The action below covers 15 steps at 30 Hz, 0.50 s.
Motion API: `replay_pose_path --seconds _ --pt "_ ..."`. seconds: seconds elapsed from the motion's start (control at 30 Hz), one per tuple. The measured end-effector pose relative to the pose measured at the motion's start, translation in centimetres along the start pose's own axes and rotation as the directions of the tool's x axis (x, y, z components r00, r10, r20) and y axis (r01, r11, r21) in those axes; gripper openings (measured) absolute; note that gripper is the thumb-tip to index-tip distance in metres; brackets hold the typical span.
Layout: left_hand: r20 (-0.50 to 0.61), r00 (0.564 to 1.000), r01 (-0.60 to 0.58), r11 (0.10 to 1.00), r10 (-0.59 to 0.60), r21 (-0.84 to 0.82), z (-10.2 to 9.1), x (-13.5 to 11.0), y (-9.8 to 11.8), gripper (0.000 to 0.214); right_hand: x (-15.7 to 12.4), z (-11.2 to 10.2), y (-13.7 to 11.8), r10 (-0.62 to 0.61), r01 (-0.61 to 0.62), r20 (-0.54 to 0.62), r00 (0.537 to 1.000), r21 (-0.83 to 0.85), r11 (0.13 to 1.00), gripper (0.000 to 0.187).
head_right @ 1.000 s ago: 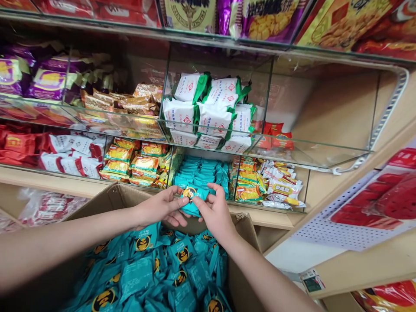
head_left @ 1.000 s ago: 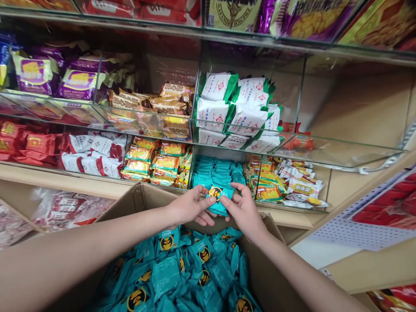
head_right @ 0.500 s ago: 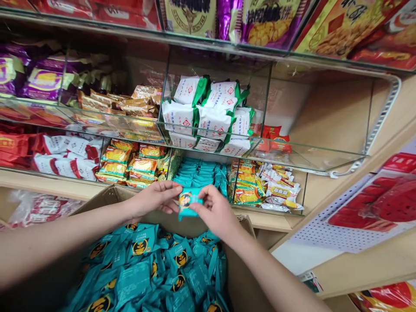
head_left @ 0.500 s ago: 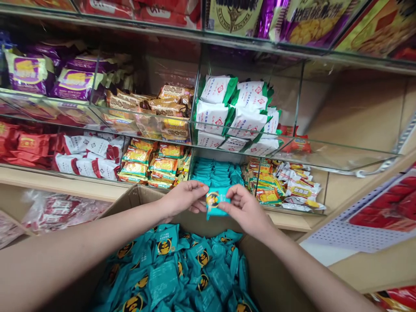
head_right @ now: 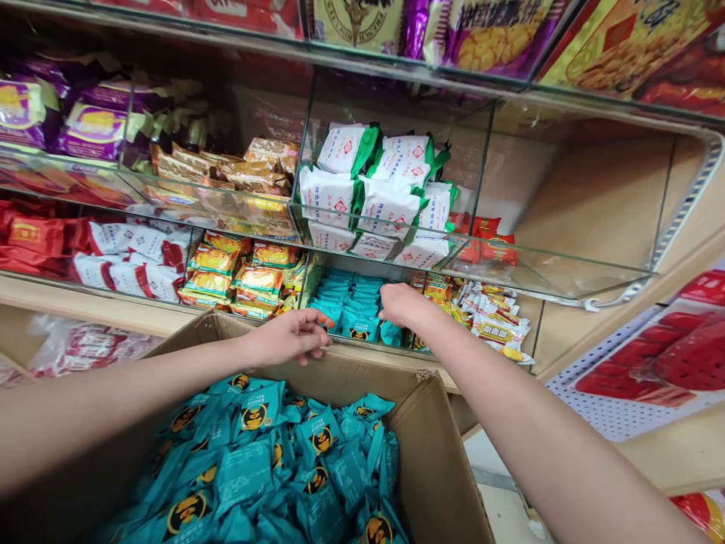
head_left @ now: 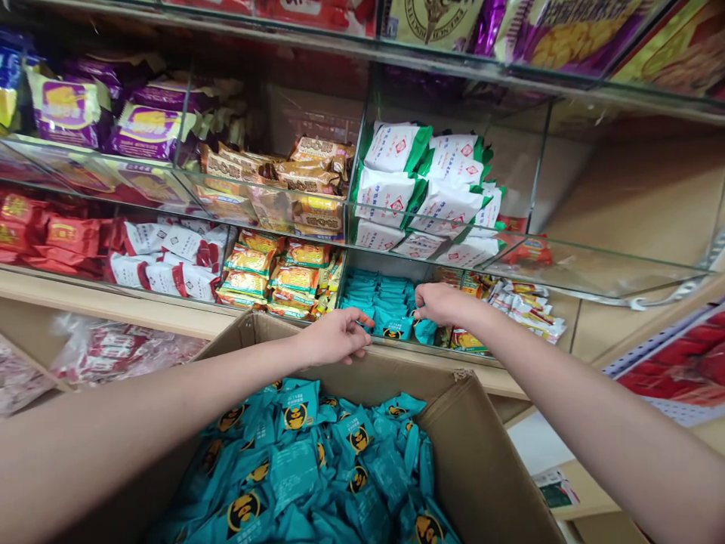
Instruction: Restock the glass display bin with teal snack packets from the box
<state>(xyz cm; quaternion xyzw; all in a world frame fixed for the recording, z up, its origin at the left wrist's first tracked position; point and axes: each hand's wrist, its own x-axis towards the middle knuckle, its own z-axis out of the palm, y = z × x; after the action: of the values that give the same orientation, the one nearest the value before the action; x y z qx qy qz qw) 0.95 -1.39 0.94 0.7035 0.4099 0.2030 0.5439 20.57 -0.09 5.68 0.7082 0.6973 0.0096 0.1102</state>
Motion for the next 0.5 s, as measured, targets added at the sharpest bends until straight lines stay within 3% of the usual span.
replay_pose_path --seconds 0.13,0.3,0.5 --pt "0.016 0.999 -0.034 0.999 0.034 0.017 0.0 0.0 -0.2 0.022 -0.1 -1.0 -0.7 0.031 -0.027 0.109 0.994 -0.043 0.999 0.029" --pt "0.034 0.998 -0.056 0.998 0.055 0.039 -0.1 0.2 -0.5 0.024 -0.3 -1.9 -1.8 0.076 -0.065 0.143 0.987 -0.083 0.994 0.048" --pt "0.063 0.996 -0.074 0.994 0.068 0.086 -0.1 0.3 -0.6 0.026 0.7 -1.1 -2.4 0.018 -0.008 0.201 0.979 -0.050 0.999 0.036"
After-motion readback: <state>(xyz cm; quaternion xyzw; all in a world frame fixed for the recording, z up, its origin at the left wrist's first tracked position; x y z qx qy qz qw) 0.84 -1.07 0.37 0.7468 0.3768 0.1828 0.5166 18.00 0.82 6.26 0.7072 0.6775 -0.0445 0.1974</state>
